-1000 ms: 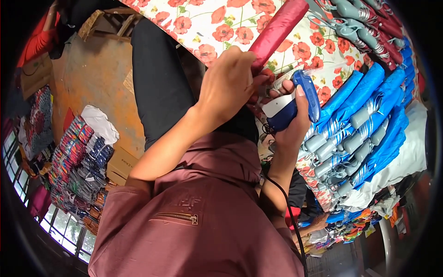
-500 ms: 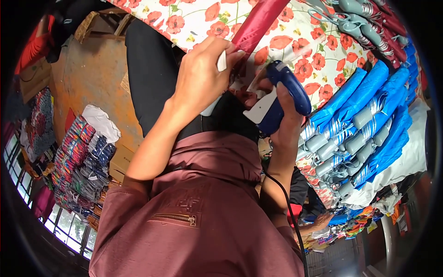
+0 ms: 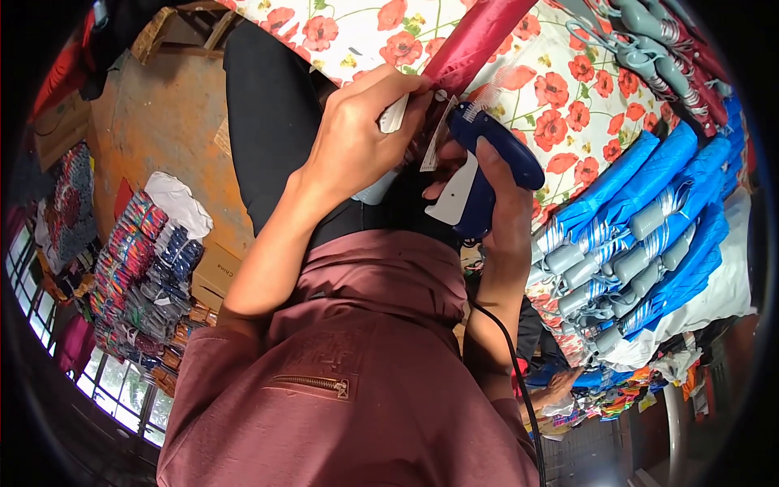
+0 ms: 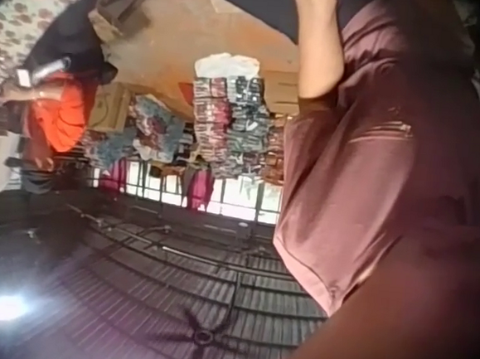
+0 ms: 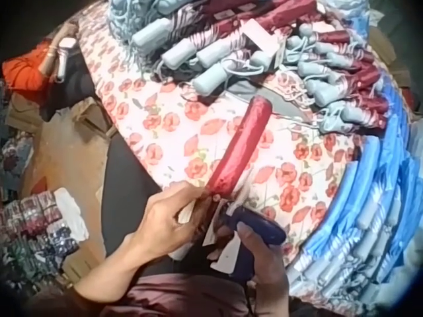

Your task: Applying labels and tags to folded umbrellas at a production table.

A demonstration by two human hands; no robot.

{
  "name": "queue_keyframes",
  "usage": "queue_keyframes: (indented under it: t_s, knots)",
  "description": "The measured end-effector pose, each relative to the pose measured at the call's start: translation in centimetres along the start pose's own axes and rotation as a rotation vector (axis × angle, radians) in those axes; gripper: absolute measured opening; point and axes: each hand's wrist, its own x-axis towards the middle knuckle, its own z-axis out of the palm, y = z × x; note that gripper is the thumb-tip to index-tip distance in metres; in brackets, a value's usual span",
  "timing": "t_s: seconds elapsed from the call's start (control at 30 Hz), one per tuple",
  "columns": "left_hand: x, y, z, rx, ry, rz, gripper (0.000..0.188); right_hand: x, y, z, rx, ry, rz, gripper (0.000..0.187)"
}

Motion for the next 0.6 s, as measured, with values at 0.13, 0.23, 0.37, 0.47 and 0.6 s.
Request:
queue_keyframes:
  t_s: [0.13,0.23,0.37,0.47,0.6]
  knots:
    - [-0.2,0.0,0.0,-0.034,-0.008,0.017,0.025,0.0,-0.2,1.9,-0.075,0.063,0.001,0.047]
    - [-0.2,-0.1,0.0,-0.051,-0.021,0.022,0.027,0.1,-0.3,2.8,-0.131,0.119,-0.014,0.050]
    - [-0.5,-0.5,0.1,-0.051,0.011,0.005,0.028,-0.1,0.1,2.5,-0.102,0.094,0.027,0.058]
    - [-0.4,-0.7,0.2,-0.072,0.043,0.019,0.025,-0.2,-0.1,2.6,-0.108,0.086,0.051,0.061]
    - [-0.5,-0.9,0.6,-0.101,0.082,0.035,0.023,-0.3,-0.6,2.7,-0.176,0.098,0.080,0.065]
